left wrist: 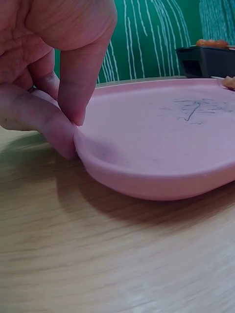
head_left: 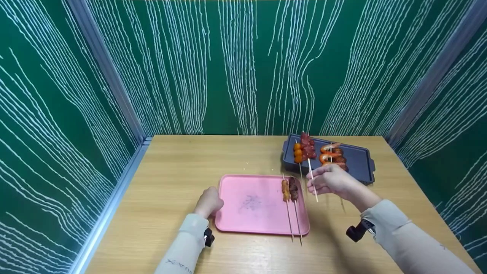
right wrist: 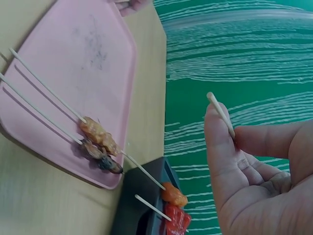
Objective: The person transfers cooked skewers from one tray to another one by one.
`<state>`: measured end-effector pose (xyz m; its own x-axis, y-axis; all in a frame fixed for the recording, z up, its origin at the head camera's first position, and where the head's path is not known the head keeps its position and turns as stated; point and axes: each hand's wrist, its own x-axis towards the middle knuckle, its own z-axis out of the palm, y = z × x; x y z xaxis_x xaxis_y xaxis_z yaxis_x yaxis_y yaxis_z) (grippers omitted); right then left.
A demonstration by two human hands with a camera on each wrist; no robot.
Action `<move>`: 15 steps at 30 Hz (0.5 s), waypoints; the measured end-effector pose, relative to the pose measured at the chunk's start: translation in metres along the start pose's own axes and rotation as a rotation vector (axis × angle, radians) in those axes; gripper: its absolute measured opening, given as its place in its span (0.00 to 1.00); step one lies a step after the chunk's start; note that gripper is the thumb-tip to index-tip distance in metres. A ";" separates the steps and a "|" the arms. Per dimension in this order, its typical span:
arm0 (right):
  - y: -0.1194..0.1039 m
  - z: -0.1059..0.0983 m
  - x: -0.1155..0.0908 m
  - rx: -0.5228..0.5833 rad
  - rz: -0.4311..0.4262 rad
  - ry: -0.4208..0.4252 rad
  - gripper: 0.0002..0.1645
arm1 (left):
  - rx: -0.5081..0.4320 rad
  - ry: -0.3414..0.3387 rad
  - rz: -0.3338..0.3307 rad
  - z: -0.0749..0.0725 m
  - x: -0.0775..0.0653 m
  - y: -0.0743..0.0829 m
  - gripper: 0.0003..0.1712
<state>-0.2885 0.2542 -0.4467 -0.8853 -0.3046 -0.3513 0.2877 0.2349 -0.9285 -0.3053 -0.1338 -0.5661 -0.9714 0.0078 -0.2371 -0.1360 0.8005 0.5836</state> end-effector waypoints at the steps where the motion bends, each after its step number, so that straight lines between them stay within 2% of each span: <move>1: 0.001 0.002 0.000 0.000 0.002 -0.006 0.13 | 0.002 0.001 0.001 0.000 0.000 0.000 0.08; 7: 0.005 0.014 0.002 -0.029 0.005 -0.028 0.12 | -0.023 0.000 0.000 -0.001 -0.001 0.001 0.07; 12: 0.013 0.024 0.005 -0.035 0.018 -0.024 0.14 | -0.022 0.015 0.022 -0.001 -0.003 0.002 0.11; 15: 0.018 0.031 0.007 -0.046 0.013 -0.035 0.14 | -0.027 0.012 0.007 -0.001 -0.003 0.002 0.10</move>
<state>-0.2786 0.2280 -0.4696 -0.8678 -0.3335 -0.3682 0.2814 0.2810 -0.9176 -0.3030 -0.1330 -0.5634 -0.9748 0.0061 -0.2232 -0.1338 0.7843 0.6058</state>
